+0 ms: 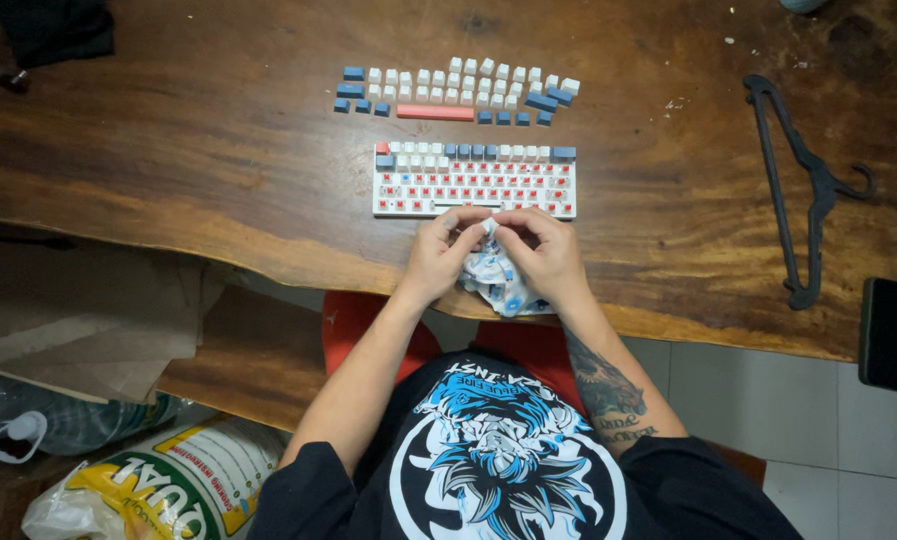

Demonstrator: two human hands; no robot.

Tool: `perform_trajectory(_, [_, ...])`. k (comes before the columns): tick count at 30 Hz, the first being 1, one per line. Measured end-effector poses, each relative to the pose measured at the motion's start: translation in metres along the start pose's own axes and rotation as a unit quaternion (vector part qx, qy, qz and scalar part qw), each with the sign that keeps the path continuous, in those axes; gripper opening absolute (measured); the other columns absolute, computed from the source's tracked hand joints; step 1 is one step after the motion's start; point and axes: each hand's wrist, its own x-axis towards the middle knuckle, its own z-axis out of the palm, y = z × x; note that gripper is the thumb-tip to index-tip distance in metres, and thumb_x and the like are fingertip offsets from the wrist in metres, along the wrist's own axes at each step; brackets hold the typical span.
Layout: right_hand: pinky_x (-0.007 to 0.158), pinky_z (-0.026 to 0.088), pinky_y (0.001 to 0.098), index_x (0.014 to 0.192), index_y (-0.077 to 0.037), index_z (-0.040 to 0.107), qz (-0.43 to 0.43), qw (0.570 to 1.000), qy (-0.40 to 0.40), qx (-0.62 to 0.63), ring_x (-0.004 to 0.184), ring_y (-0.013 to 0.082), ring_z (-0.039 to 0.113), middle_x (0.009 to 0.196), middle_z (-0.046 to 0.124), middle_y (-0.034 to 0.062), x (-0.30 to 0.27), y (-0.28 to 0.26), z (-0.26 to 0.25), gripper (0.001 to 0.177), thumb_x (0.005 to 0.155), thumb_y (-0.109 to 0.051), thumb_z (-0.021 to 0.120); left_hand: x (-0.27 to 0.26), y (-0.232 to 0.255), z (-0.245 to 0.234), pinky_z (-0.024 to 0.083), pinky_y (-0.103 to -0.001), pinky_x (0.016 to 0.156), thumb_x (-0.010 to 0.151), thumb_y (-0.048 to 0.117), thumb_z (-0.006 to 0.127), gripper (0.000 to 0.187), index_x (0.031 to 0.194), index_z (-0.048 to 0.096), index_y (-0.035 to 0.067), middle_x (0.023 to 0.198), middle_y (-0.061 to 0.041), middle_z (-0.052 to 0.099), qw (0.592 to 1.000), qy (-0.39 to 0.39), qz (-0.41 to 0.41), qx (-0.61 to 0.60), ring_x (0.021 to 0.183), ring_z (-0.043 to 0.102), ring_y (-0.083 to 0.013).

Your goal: The person assembles a mechanical keyboard by placing keycaps onto the keyboard base one at a time. They handle white, blue, and red keycaps, arranging them in rows across the keyboard. The person occasionally wipes the keyboard with a cloth during the process.

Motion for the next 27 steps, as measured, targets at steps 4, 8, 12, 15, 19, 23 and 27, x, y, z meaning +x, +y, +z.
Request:
perform_trajectory(4, [0.071, 0.055, 0.0239, 0.106, 0.0, 0.075, -0.003, 1.0, -0.009, -0.009, 0.081, 0.0093, 0.069, 0.095, 0.074, 0.007, 0.002, -0.001, -0.001, 0.016, 0.092, -0.007, 0.075, 0.001, -0.003, -0.001, 0.055, -0.024, 0.078, 0.103, 0.008, 0.064, 0.016, 0.115, 0.068, -0.001, 0.098, -0.003, 0.071, 1.0, -0.008, 0.001, -0.004, 0.085, 0.064, -0.0073])
perform_trajectory(8, [0.071, 0.056, 0.024, 0.102, 0.0, 0.074, -0.011, 0.999, 0.023, -0.024, 0.079, 0.0097, 0.07, 0.092, 0.074, 0.0069, -0.001, 0.0, 0.002, 0.013, 0.091, -0.007, 0.076, 0.0, 0.001, -0.001, 0.057, -0.024, 0.079, 0.102, 0.009, 0.065, 0.021, 0.12, 0.069, -0.001, 0.101, -0.004, 0.072, 1.0, -0.003, -0.006, -0.001, 0.088, 0.065, -0.0076])
perform_trajectory(12, [0.069, 0.056, 0.0245, 0.102, 0.0, 0.075, -0.032, 0.997, 0.055, -0.05, 0.078, 0.0105, 0.07, 0.093, 0.074, 0.0075, -0.007, 0.001, 0.006, 0.013, 0.09, -0.004, 0.076, 0.0, 0.003, -0.001, 0.058, -0.024, 0.081, 0.098, 0.006, 0.069, 0.026, 0.123, 0.07, -0.001, 0.104, -0.004, 0.074, 1.0, -0.004, -0.02, 0.006, 0.092, 0.068, -0.0079])
perform_trajectory(15, [0.071, 0.056, 0.0248, 0.102, 0.0, 0.074, -0.033, 0.997, 0.07, -0.029, 0.08, 0.0111, 0.07, 0.094, 0.074, 0.0074, -0.008, 0.002, 0.007, 0.011, 0.091, -0.003, 0.075, 0.001, 0.001, 0.002, 0.059, -0.024, 0.08, 0.096, 0.005, 0.072, 0.026, 0.121, 0.069, 0.0, 0.101, -0.004, 0.073, 1.0, 0.001, -0.024, -0.01, 0.092, 0.068, -0.0075])
perform_trajectory(19, [0.073, 0.055, 0.0258, 0.102, -0.001, 0.075, -0.115, 0.989, 0.041, -0.086, 0.084, 0.0135, 0.07, 0.098, 0.072, 0.0093, -0.006, 0.002, 0.005, 0.012, 0.091, -0.003, 0.076, -0.001, -0.003, 0.005, 0.059, -0.024, 0.08, 0.093, 0.004, 0.072, 0.024, 0.117, 0.069, 0.001, 0.1, -0.004, 0.073, 0.999, 0.021, -0.013, 0.045, 0.091, 0.069, -0.0077])
perform_trajectory(23, [0.07, 0.055, 0.0252, 0.101, -0.001, 0.074, -0.044, 0.998, 0.018, -0.046, 0.079, 0.013, 0.068, 0.096, 0.069, 0.0081, -0.001, 0.002, 0.0, 0.011, 0.091, -0.005, 0.075, -0.003, -0.004, 0.003, 0.059, -0.024, 0.081, 0.093, 0.003, 0.073, 0.022, 0.114, 0.069, 0.001, 0.1, -0.004, 0.073, 0.999, 0.01, -0.02, 0.03, 0.092, 0.07, -0.0089])
perform_trajectory(27, [0.068, 0.054, 0.0248, 0.099, -0.002, 0.073, -0.065, 0.996, -0.011, -0.066, 0.078, 0.0129, 0.068, 0.094, 0.07, 0.0073, 0.003, -0.001, 0.0, 0.009, 0.091, -0.007, 0.075, 0.0, -0.006, 0.001, 0.06, -0.025, 0.081, 0.092, 0.002, 0.071, 0.023, 0.115, 0.068, 0.001, 0.1, -0.004, 0.073, 0.999, 0.021, -0.013, 0.031, 0.093, 0.07, -0.0091])
